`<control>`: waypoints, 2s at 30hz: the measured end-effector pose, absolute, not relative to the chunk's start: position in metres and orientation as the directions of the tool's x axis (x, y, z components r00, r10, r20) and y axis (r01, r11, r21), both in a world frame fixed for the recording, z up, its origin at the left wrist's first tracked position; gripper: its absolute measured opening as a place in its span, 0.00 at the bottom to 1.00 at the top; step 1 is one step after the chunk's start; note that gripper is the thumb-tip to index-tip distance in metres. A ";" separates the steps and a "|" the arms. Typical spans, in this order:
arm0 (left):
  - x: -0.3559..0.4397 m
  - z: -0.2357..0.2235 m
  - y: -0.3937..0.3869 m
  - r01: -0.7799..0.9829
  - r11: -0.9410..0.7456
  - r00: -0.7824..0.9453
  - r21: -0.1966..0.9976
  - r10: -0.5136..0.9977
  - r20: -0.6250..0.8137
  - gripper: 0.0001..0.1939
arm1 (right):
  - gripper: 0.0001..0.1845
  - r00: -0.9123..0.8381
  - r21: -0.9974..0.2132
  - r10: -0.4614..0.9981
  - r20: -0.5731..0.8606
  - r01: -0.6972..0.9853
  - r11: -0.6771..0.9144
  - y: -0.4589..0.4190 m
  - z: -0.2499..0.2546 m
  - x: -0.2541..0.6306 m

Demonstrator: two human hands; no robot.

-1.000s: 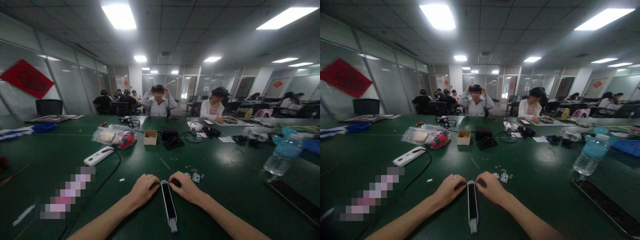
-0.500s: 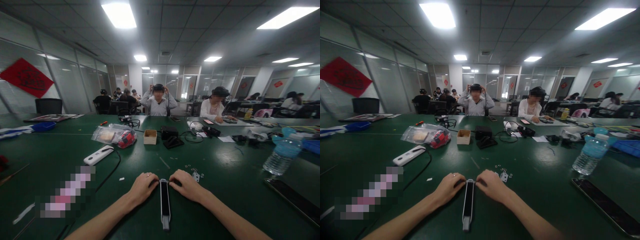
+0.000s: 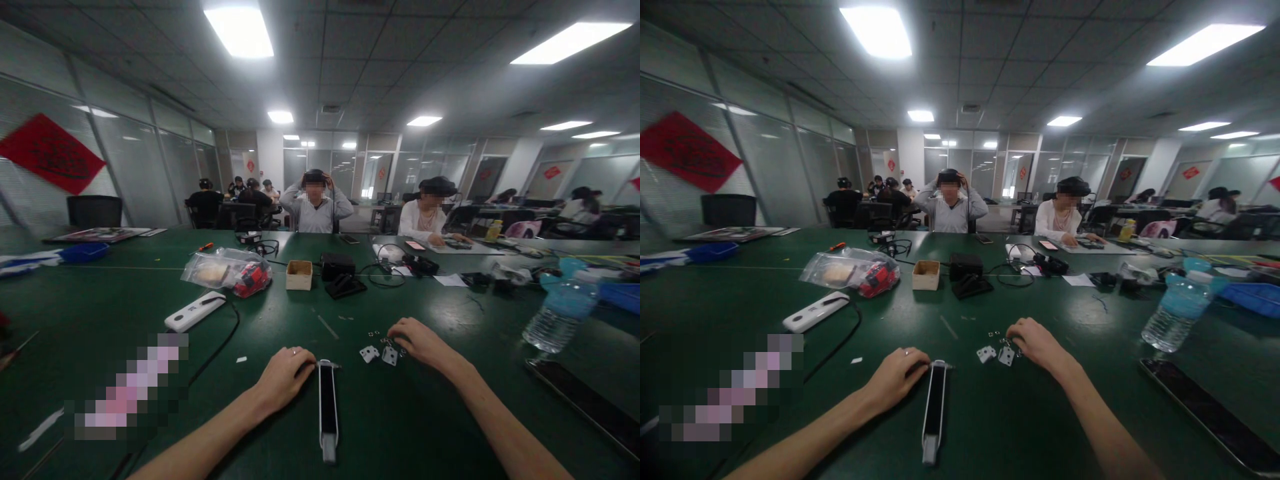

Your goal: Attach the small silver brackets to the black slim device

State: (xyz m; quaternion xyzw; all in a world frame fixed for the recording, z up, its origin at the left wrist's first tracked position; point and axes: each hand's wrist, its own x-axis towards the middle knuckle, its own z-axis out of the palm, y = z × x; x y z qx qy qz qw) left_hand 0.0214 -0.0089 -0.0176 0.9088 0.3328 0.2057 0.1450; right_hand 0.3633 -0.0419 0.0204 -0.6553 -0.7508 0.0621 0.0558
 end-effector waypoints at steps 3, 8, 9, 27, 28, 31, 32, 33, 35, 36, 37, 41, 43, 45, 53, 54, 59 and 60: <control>0.021 -0.018 -0.009 0.553 -0.735 0.691 0.393 0.668 0.278 0.08 | 0.14 -0.137 -0.179 0.990 -0.029 0.975 0.130 -0.039 0.013 0.361; 0.020 -0.017 -0.009 0.550 -0.729 0.694 0.407 0.670 0.263 0.08 | 0.12 -0.090 -0.178 0.996 -0.028 0.980 0.084 -0.034 0.004 0.361; 0.020 -0.017 -0.009 0.550 -0.729 0.695 0.409 0.670 0.261 0.08 | 0.12 -0.087 -0.176 0.996 -0.025 0.981 0.081 -0.033 0.003 0.362; 0.021 -0.014 -0.010 0.565 -0.727 0.691 0.390 0.675 0.259 0.08 | 0.16 -0.055 -0.228 0.998 0.036 0.972 0.062 -0.034 0.008 0.358; 0.021 -0.015 -0.010 0.566 -0.728 0.690 0.387 0.675 0.260 0.08 | 0.16 -0.053 -0.223 0.998 0.033 0.973 0.059 -0.034 0.009 0.358; 0.022 -0.014 -0.010 0.571 -0.727 0.690 0.381 0.677 0.258 0.08 | 0.14 -0.042 -0.211 0.999 0.030 0.976 0.047 -0.034 0.011 0.356; 0.022 -0.014 -0.011 0.574 -0.726 0.690 0.379 0.678 0.255 0.08 | 0.14 -0.037 -0.206 0.999 0.032 0.978 0.043 -0.034 0.011 0.356; 0.022 -0.013 -0.011 0.577 -0.724 0.689 0.377 0.680 0.252 0.08 | 0.14 -0.034 -0.201 0.999 0.034 0.979 0.040 -0.034 0.010 0.357; 0.022 -0.012 -0.011 0.578 -0.723 0.689 0.378 0.681 0.249 0.08 | 0.13 -0.031 -0.192 0.999 0.036 0.981 0.038 -0.033 0.009 0.358; 0.022 -0.012 -0.011 0.575 -0.724 0.690 0.381 0.680 0.250 0.08 | 0.13 -0.030 -0.186 0.999 0.035 0.982 0.036 -0.033 0.008 0.359; 0.022 -0.012 -0.011 0.573 -0.725 0.690 0.384 0.679 0.252 0.08 | 0.13 -0.029 -0.178 0.999 0.031 0.983 0.034 -0.032 0.007 0.359; 0.021 -0.014 -0.010 0.574 -0.724 0.690 0.382 0.679 0.250 0.08 | 0.11 0.000 -0.160 1.000 0.023 0.987 0.004 -0.034 0.008 0.360; 0.021 -0.013 -0.011 0.576 -0.723 0.691 0.382 0.680 0.244 0.08 | 0.10 0.008 -0.157 1.000 0.025 0.988 -0.004 -0.035 0.009 0.360; 0.021 -0.013 -0.011 0.577 -0.720 0.690 0.385 0.682 0.241 0.08 | 0.09 0.008 -0.145 0.999 0.036 0.989 -0.003 -0.036 0.011 0.359; 0.021 -0.013 -0.011 0.561 -0.726 0.691 0.398 0.675 0.258 0.08 | 0.07 -0.064 -0.171 0.995 0.071 0.982 0.075 -0.034 0.008 0.359; 0.021 -0.014 -0.011 0.560 -0.726 0.690 0.399 0.676 0.259 0.08 | 0.08 -0.087 -0.177 0.994 0.069 0.979 0.098 -0.034 0.007 0.359; 0.022 -0.013 -0.010 0.569 -0.718 0.689 0.401 0.682 0.243 0.08 | 0.11 -0.196 -0.202 0.979 0.052 0.958 0.203 -0.038 0.012 0.358; 0.022 -0.013 -0.010 0.568 -0.719 0.691 0.401 0.681 0.241 0.08 | 0.12 -0.210 -0.208 0.977 0.041 0.955 0.214 -0.040 0.013 0.357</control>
